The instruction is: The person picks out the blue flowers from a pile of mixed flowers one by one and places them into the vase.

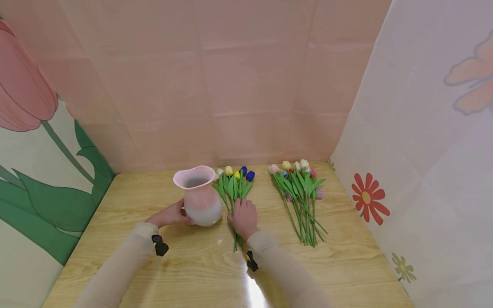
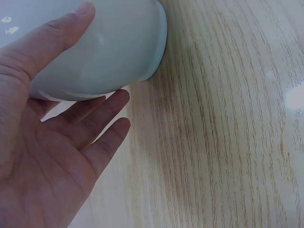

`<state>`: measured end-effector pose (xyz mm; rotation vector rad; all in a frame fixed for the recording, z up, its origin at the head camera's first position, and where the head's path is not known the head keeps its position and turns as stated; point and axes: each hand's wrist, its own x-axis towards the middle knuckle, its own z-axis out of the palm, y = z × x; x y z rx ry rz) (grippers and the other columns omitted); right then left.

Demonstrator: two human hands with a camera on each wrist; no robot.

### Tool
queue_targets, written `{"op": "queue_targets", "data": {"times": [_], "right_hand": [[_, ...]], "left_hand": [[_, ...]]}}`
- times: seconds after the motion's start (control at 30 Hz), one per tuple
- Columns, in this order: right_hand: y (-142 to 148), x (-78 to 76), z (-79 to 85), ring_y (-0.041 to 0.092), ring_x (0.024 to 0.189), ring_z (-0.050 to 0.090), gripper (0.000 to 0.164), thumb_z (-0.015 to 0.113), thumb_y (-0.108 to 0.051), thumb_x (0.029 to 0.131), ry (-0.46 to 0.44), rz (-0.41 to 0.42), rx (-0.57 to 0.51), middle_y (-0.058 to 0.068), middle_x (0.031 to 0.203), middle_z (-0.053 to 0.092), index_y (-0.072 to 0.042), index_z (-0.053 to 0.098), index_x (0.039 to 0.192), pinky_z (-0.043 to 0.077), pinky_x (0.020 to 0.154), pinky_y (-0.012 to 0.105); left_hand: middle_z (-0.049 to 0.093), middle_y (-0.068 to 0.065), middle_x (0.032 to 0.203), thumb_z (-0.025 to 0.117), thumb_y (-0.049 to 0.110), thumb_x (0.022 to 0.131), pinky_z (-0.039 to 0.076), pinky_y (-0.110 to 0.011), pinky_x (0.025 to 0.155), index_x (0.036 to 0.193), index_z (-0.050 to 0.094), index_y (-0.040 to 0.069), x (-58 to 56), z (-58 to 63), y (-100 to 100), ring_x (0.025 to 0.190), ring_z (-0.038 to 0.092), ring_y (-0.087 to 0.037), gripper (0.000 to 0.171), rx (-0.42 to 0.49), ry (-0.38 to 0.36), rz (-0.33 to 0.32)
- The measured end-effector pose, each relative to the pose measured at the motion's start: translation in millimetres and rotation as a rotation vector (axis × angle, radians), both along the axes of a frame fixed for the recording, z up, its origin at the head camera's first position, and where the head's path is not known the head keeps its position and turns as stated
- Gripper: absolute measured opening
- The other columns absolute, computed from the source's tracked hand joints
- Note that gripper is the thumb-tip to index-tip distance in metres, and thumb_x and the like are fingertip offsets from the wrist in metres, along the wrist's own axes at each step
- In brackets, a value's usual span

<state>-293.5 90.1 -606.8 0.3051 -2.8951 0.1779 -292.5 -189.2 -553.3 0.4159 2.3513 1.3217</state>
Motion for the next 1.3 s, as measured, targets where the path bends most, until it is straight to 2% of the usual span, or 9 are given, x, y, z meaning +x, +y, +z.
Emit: {"op": "queue_targets", "data": {"times": [0.17, 0.4, 0.53, 0.67, 0.8, 0.87, 0.97, 1.13, 1.3], "right_hand": [[-8.9, 0.3, -6.1, 0.031, 0.088, 0.053, 0.045, 0.058, -0.042, 0.087, -0.041, 0.001, 0.028, 0.014, 0.095, 0.057, -0.002, 0.051, 0.106, 0.044, 0.076, 0.044], [-12.0, -1.5, -10.1, 0.031, 0.078, 0.058, 0.028, 0.059, -0.035, 0.088, -0.094, -0.017, -0.034, 0.012, 0.080, 0.060, -0.007, 0.053, 0.091, 0.041, 0.071, 0.045], [-13.5, -1.5, -9.7, 0.028, 0.071, 0.059, 0.023, 0.057, -0.032, 0.088, -0.118, -0.052, -0.109, 0.008, 0.071, 0.059, -0.011, 0.052, 0.083, 0.039, 0.068, 0.045], [-15.9, -1.4, -4.6, 0.031, 0.069, 0.060, 0.017, 0.054, -0.025, 0.090, -0.107, -0.096, -0.239, 0.008, 0.068, 0.058, -0.010, 0.050, 0.084, 0.042, 0.067, 0.047], [-15.8, -2.9, 4.6, 0.034, 0.061, 0.059, 0.013, 0.050, -0.016, 0.091, -0.054, -0.123, -0.385, 0.012, 0.067, 0.059, -0.005, 0.053, 0.097, 0.045, 0.057, 0.045], [-14.8, -3.3, 10.6, 0.029, 0.054, 0.056, 0.019, 0.049, -0.014, 0.091, -0.053, -0.131, -0.441, 0.010, 0.064, 0.057, -0.004, 0.053, 0.107, 0.044, 0.049, 0.041], [-9.8, -4.9, 19.3, 0.020, 0.046, 0.049, 0.030, 0.052, -0.016, 0.092, -0.023, -0.116, -0.468, 0.005, 0.058, 0.053, -0.005, 0.052, 0.119, 0.038, 0.041, 0.034], [5.4, -7.9, 36.9, 0.014, 0.044, 0.043, 0.030, 0.055, -0.018, 0.092, 0.109, -0.074, -0.455, 0.000, 0.054, 0.048, -0.011, 0.055, 0.121, 0.033, 0.041, 0.030], [21.2, -11.3, 66.0, 0.015, 0.053, 0.049, 0.027, 0.055, -0.015, 0.092, 0.274, -0.029, -0.460, 0.002, 0.067, 0.056, -0.009, 0.060, 0.117, 0.038, 0.046, 0.031]], "left_hand": [[0.042, -0.014, 0.129, 0.080, 0.019, 0.072, 0.035, -0.047, 0.096, 0.141, 0.026, 0.003, 1.8, 1.9, 0.6, 0.116, 0.044, -0.028, 0.089, 0.016, 0.000, -0.001], [0.042, -0.015, 0.130, 0.080, 0.019, 0.072, 0.034, -0.048, 0.097, 0.142, 0.024, 0.004, 2.1, 0.8, -0.1, 0.117, 0.043, -0.029, 0.091, 0.011, 0.007, -0.008], [0.043, -0.014, 0.129, 0.080, 0.020, 0.072, 0.036, -0.047, 0.096, 0.142, 0.024, 0.003, 1.7, 0.7, -0.4, 0.115, 0.045, -0.028, 0.091, 0.002, 0.007, -0.012], [0.043, -0.014, 0.129, 0.080, 0.021, 0.072, 0.035, -0.047, 0.097, 0.141, 0.024, 0.004, 1.1, -0.1, -0.7, 0.116, 0.044, -0.028, 0.091, 0.002, 0.004, -0.010], [0.042, -0.015, 0.130, 0.080, 0.021, 0.072, 0.033, -0.048, 0.098, 0.141, 0.024, 0.004, 0.8, -0.2, -0.7, 0.118, 0.042, -0.029, 0.090, 0.009, 0.006, -0.009], [0.041, -0.015, 0.130, 0.080, 0.021, 0.072, 0.032, -0.049, 0.099, 0.141, 0.024, 0.004, 0.4, -0.4, -1.0, 0.120, 0.041, -0.030, 0.090, 0.011, 0.004, -0.010], [0.041, -0.015, 0.131, 0.080, 0.021, 0.072, 0.031, -0.049, 0.099, 0.141, 0.024, 0.003, 0.7, -0.3, -1.3, 0.120, 0.040, -0.030, 0.091, 0.011, 0.005, -0.012], [0.041, -0.015, 0.130, 0.079, 0.019, 0.073, 0.033, -0.048, 0.099, 0.141, 0.024, 0.002, 1.3, 0.6, -0.2, 0.119, 0.041, -0.030, 0.090, 0.011, 0.016, -0.021], [0.042, -0.015, 0.129, 0.080, 0.019, 0.072, 0.033, -0.048, 0.098, 0.141, 0.024, 0.004, -0.1, -1.1, -0.8, 0.117, 0.042, -0.029, 0.090, 0.009, 0.022, -0.020]]}}
